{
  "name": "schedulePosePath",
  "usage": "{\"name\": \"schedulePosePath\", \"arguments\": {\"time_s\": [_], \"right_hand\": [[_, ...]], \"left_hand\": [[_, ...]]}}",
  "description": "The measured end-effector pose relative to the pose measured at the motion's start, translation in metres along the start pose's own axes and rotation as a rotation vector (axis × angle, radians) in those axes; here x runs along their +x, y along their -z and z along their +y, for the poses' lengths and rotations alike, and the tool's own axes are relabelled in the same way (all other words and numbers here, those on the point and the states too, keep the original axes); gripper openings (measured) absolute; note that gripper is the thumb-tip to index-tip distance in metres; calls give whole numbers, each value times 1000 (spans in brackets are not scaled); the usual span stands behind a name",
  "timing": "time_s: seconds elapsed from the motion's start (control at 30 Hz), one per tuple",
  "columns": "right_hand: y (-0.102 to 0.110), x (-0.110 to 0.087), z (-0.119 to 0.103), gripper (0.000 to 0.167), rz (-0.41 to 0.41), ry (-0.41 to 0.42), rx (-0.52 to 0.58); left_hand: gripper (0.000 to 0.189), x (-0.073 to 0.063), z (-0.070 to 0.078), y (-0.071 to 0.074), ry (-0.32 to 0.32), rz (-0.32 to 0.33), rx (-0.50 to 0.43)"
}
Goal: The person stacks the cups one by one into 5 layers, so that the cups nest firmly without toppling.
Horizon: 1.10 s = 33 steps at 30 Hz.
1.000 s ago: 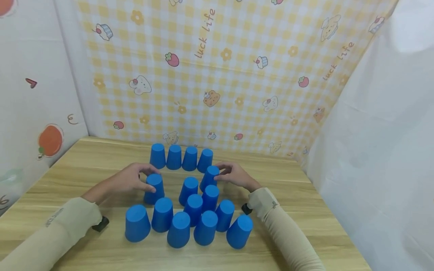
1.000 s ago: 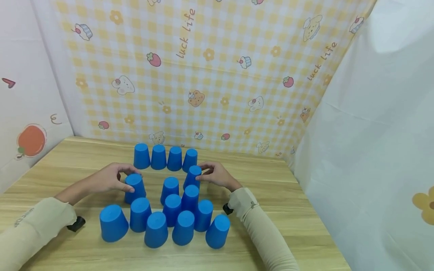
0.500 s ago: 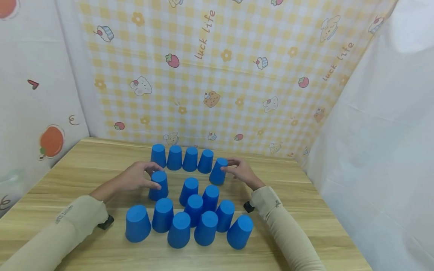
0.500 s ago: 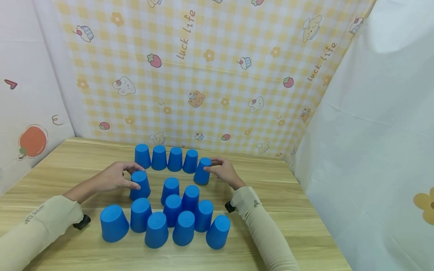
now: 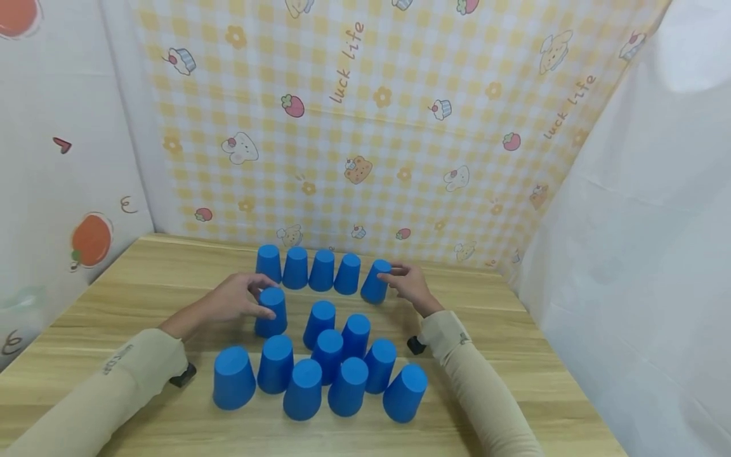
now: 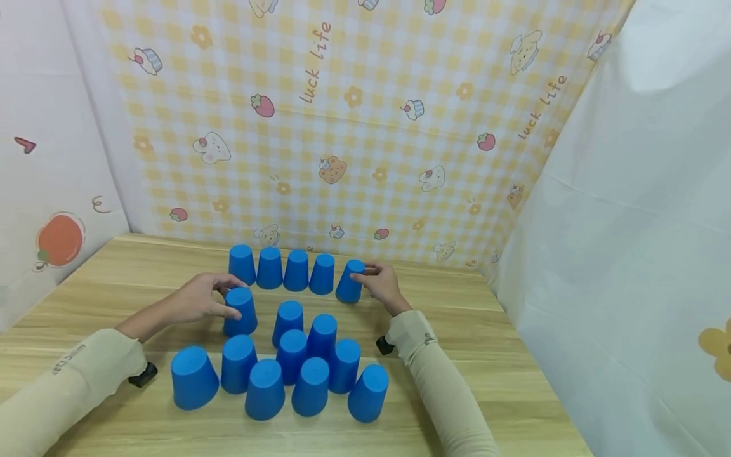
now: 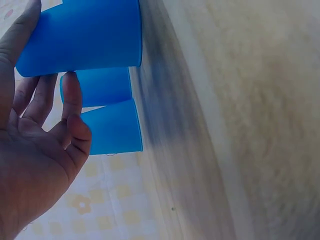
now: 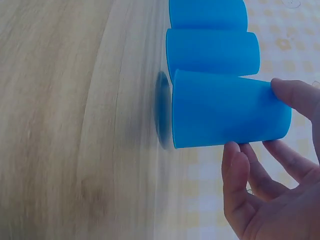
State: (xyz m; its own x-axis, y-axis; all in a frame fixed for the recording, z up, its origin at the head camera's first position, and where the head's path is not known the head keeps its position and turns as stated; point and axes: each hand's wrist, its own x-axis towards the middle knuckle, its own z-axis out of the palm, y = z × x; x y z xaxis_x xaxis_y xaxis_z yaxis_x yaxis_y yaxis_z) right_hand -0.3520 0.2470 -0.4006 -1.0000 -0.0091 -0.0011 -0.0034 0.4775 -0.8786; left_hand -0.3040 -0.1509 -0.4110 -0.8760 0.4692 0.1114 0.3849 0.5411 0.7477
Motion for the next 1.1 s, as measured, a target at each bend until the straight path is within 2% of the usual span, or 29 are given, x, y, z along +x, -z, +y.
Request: {"name": "schedulePosePath", "arguments": {"time_s": [0.6,1.1], "right_hand": [[-10,7,-2,54,6,33,2],[-10,8,-1,53,8,32,-4]], "left_hand": [[64,0,-1,-3,28,-2,5],[65,-1,1,-4,78,-41,-1]]}}
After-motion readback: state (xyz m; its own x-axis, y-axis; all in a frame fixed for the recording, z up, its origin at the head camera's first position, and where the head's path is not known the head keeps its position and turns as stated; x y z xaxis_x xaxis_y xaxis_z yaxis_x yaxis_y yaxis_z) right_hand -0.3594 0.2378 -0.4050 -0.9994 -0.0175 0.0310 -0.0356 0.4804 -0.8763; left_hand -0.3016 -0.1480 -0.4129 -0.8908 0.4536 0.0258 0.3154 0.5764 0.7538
